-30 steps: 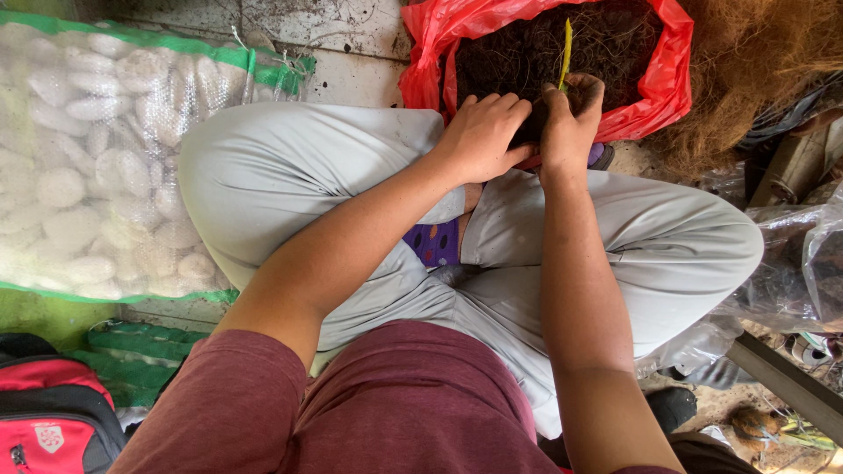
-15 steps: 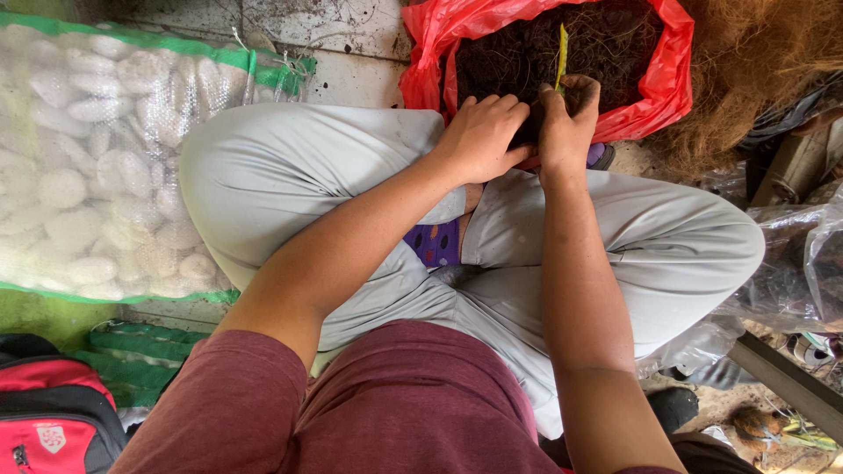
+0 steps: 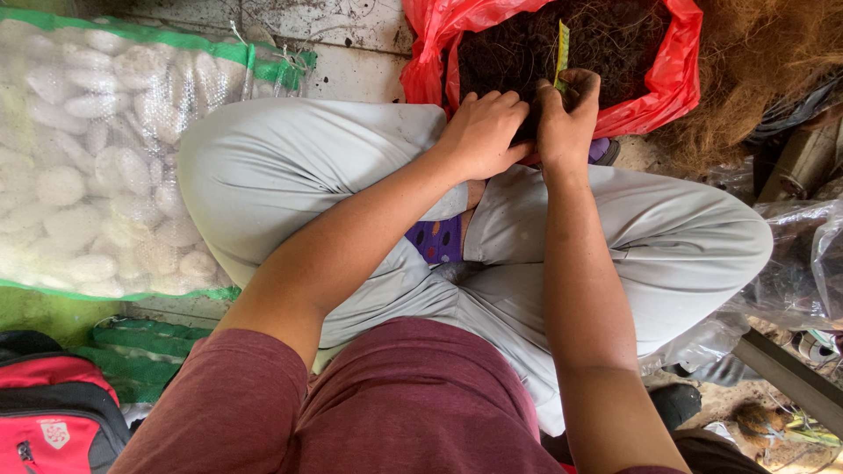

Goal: The person sits on the floor and forms a ball of soil around the roots of a seedling, pressing and shaping the soil with both hands and adding more soil from a red bag beside them. They continue molding and compacting the soil ball around the seedling's root mass.

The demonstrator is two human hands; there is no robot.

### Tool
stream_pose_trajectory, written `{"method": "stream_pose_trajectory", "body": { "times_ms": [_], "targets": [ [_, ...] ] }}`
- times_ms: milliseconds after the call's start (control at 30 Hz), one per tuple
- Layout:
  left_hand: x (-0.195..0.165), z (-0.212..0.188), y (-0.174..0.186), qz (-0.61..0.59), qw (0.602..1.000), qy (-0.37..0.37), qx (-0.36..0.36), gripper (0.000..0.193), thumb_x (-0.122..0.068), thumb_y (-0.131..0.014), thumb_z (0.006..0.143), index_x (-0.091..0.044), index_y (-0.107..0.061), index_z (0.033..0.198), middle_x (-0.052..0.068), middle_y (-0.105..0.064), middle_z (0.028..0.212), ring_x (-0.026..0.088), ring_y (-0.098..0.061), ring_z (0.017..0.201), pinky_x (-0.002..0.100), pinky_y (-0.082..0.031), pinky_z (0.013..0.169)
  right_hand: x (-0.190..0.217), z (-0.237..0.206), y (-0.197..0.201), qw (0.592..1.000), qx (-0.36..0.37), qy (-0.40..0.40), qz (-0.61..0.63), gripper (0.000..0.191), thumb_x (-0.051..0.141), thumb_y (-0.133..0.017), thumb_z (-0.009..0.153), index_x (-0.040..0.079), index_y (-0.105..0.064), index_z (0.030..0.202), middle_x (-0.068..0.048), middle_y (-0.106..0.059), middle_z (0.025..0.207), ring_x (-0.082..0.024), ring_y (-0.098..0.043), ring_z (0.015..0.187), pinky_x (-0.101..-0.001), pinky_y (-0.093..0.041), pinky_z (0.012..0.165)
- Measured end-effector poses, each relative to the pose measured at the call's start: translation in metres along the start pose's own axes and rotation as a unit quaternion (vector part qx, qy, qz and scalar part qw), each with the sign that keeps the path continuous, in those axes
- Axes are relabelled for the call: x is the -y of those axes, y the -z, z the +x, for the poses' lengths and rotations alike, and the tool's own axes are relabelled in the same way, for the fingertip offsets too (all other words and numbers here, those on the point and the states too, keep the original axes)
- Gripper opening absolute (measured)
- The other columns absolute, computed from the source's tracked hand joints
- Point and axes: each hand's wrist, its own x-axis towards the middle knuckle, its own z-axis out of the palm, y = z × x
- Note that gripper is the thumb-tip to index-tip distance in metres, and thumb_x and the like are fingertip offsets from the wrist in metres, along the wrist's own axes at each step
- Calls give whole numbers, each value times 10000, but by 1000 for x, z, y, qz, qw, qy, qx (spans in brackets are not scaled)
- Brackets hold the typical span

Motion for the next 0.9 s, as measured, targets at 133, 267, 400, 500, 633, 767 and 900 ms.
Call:
{"method": "stream_pose_trajectory", "body": {
  "times_ms": [133, 267, 400, 500, 633, 767, 900],
  "targets": [
    [-2, -1, 3, -3, 1000, -2, -1, 458, -377, -795, 831, -46, -631, 1103, 102, -630, 1079, 317, -609, 1056, 528, -446, 847, -2, 0, 0, 1000, -5, 12, -7, 251, 74, -703, 982, 43, -534, 1166, -46, -592, 1014, -118, -544, 905, -275, -486, 796],
    [-5, -1, 9, -34, 998, -33, -48, 517, -362, -827, 817, -44, -596, 1153, 106, -627, 1062, 319, -615, 1025, 510, -445, 830, 2, 3, 5, 997, -17, 41, 67, 277, -1, -667, 951, 45, -529, 1187, -51, -595, 1028, -124, -562, 909, -280, -506, 804],
    [-8, -1, 14, -46, 995, -55, -68, 528, -367, -846, 815, -60, -577, 1149, 102, -620, 1047, 322, -620, 1001, 495, -441, 813, 7, 3, 9, 992, -18, 6, 127, 322, -31, -627, 931, 63, -522, 1221, -64, -601, 1000, -139, -575, 895, -294, -514, 800],
    [-9, -1, 14, -43, 994, -54, -82, 543, -355, -838, 802, -50, -566, 1159, 100, -613, 1044, 305, -626, 977, 487, -442, 808, 9, 3, 6, 986, -22, -21, 163, 343, -22, -649, 938, 71, -500, 1233, -74, -614, 1009, -151, -594, 896, -299, -518, 805],
    [-8, -1, 14, -45, 994, -54, -87, 499, -349, -841, 830, -67, -564, 1134, 93, -611, 1038, 314, -623, 983, 484, -432, 791, 11, 2, 3, 977, -24, -28, 209, 329, 8, -667, 973, 69, -483, 1238, -101, -646, 1015, -168, -621, 904, -306, -531, 823],
    [-7, -1, 14, -42, 992, -62, -103, 510, -339, -840, 823, -64, -555, 1144, 98, -606, 1043, 313, -622, 982, 480, -430, 790, 12, 1, 4, 979, -11, -27, 201, 344, -2, -671, 971, 67, -487, 1254, -96, -647, 1031, -161, -626, 921, -302, -535, 838],
    [-8, -2, 16, -46, 992, -68, -91, 523, -341, -844, 830, -56, -546, 1151, 102, -604, 1041, 321, -619, 985, 484, -425, 787, 13, 1, 6, 982, -5, -18, 186, 361, -36, -635, 949, 58, -508, 1274, -85, -647, 1045, -150, -613, 929, -303, -530, 839]
  ]
}}
